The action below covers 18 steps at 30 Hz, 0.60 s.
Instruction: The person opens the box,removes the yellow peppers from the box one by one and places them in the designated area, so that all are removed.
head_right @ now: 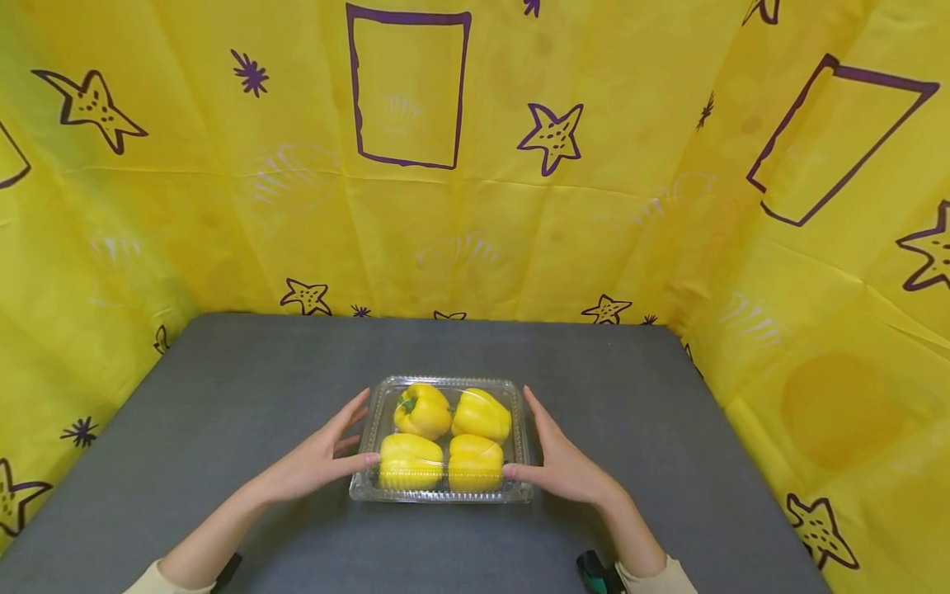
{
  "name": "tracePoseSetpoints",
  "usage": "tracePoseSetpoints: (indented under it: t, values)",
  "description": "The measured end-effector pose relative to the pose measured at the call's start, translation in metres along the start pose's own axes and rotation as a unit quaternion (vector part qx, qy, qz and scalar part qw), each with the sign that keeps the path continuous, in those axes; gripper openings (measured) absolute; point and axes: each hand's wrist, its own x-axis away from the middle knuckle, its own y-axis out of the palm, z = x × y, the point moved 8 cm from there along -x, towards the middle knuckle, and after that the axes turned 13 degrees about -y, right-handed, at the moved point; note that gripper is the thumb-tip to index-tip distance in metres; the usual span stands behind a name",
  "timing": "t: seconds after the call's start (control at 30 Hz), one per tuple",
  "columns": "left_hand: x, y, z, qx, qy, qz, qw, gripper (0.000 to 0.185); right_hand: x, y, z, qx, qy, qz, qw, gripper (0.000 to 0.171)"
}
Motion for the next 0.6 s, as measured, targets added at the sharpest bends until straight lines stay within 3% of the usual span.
tracePoseSetpoints:
  t: [0.2,0.4,0.6]
  values:
    - [0.003,0.007,0.004,-0.030,0.037,-0.014,0.9988,0.110,0.001,0.005,-0.006,0.031,-0.021,-0.025,0.999,0.110]
    - [0.005,0.012,0.003,-0.047,0.032,-0.017,0.9983,0.121,0.001,0.008,-0.006,0.043,-0.026,-0.024,0.998,0.119]
    - [0.008,0.015,0.005,-0.072,0.054,-0.004,0.9959,0.125,0.000,0.011,-0.009,0.050,-0.043,-0.025,0.998,0.129]
